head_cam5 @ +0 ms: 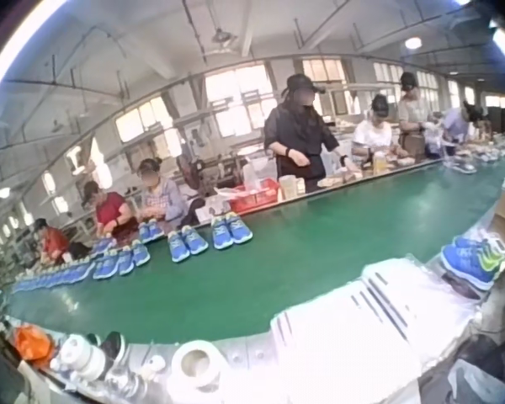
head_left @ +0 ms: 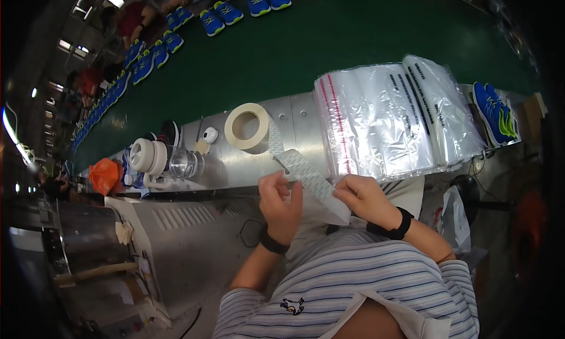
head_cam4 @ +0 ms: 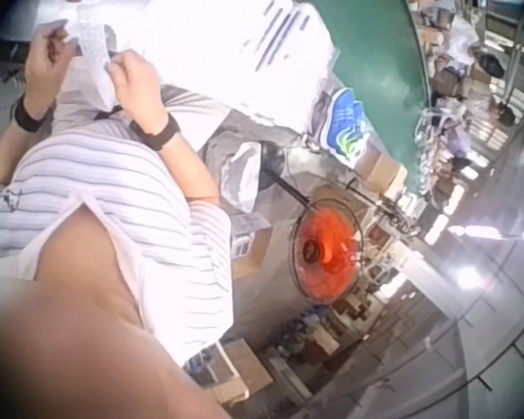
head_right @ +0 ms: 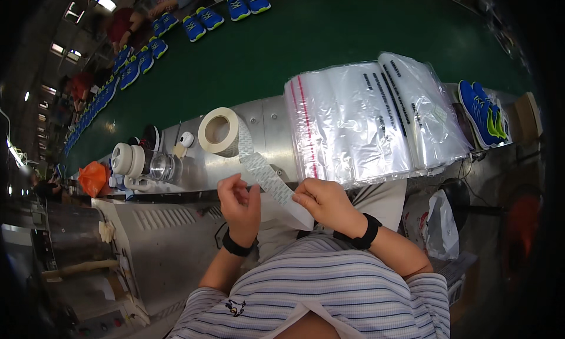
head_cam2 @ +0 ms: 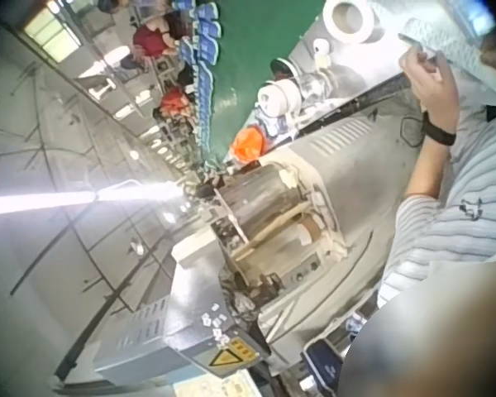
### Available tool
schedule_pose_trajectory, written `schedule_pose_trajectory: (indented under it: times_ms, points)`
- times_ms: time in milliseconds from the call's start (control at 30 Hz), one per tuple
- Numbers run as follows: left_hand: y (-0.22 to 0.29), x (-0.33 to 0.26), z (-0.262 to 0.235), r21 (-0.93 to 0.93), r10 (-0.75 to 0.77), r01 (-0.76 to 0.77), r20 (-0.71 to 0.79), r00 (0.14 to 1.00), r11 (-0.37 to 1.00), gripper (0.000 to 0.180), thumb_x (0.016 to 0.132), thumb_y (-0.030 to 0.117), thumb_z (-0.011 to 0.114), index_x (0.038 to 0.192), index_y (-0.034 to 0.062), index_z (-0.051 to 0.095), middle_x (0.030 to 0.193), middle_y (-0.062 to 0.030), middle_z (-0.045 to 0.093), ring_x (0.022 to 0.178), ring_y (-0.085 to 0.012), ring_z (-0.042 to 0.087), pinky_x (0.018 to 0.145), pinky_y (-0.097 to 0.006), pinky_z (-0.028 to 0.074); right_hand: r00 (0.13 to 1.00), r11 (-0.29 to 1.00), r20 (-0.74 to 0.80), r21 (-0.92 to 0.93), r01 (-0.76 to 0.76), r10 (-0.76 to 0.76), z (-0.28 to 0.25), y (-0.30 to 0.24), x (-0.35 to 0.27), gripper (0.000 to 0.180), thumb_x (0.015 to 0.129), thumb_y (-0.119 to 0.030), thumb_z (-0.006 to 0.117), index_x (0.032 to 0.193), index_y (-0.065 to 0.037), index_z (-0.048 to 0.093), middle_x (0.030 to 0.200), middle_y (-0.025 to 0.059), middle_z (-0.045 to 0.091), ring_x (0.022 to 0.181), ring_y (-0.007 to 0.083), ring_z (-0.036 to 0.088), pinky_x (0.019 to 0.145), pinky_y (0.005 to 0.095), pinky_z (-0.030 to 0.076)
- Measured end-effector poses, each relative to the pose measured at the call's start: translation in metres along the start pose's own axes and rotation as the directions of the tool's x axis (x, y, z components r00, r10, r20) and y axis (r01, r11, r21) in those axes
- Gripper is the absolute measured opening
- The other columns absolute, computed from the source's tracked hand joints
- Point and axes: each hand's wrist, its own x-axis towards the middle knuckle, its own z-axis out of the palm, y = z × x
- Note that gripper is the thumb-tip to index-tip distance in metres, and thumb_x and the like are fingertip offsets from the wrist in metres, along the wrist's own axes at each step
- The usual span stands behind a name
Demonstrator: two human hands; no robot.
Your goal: The recorder is taking small white adhesive labels from a strip and applying them to clear plastic bags containing manufactured goods on a production line.
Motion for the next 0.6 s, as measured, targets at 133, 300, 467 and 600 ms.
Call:
schedule_pose_trajectory:
  times_ms: [133, 300, 467, 600]
  points:
    - [0.024, -0.008, -0.009, -0.103, 0.017, 0.023, 0.371, 0.929, 0.994, 0.022, 0.081, 0.004, 0.060, 0.102, -0.0025, 0.055, 0.091, -0.0076, 0.056, 0.073, -0.0076, 0.051, 0.062, -0.021, 0.043, 0.992, 0.992, -0.056, 0.036, 0.119, -0.117, 0.011, 0.003, 0.003, 0.012, 0.078, -0.015, 0.066, 0.077, -0.004, 0.062, 0.069, 0.0075, 0.054, 0.062, 0.0192, 0.053, 0.055, 0.0293, 0.041]
    - [0.023, -0.019, 0.008, -0.481, -0.360, 0.670, 0.587, 0.725, 0.565, 0.021, 0.089, 0.012, 0.056, 0.105, -0.0015, 0.059, 0.095, -0.0025, 0.060, 0.082, -0.0049, 0.054, 0.071, -0.019, 0.043, 0.947, 0.957, -0.210, -0.213, 0.196, -0.241, 0.014, 0.006, 0.009, 0.013, 0.072, -0.014, 0.070, 0.072, -0.005, 0.061, 0.068, 0.0064, 0.051, 0.063, 0.0225, 0.050, 0.056, 0.0322, 0.040]
    - [0.007, -0.011, 0.018, -0.499, -0.413, 0.811, 0.697, 0.586, 0.306, 0.019, 0.090, 0.011, 0.053, 0.101, -0.0020, 0.059, 0.092, -0.0057, 0.061, 0.081, -0.0077, 0.056, 0.072, -0.020, 0.045, 0.925, 0.950, -0.266, -0.227, 0.213, -0.271, 0.006, 0.005, 0.008, 0.019, 0.072, -0.015, 0.070, 0.066, -0.004, 0.056, 0.067, 0.0062, 0.049, 0.066, 0.0234, 0.049, 0.058, 0.0325, 0.040]
    - [0.010, 0.001, 0.021, -0.464, -0.358, 0.812, 0.735, 0.576, 0.353, 0.019, 0.093, 0.012, 0.047, 0.099, -0.0032, 0.057, 0.092, -0.0082, 0.062, 0.082, -0.0102, 0.058, 0.073, -0.022, 0.046, 0.942, 0.957, -0.231, -0.220, 0.192, -0.242, -0.007, 0.005, -0.001, 0.018, 0.073, -0.015, 0.069, 0.067, -0.004, 0.056, 0.068, 0.0065, 0.050, 0.067, 0.0232, 0.050, 0.058, 0.0325, 0.040]
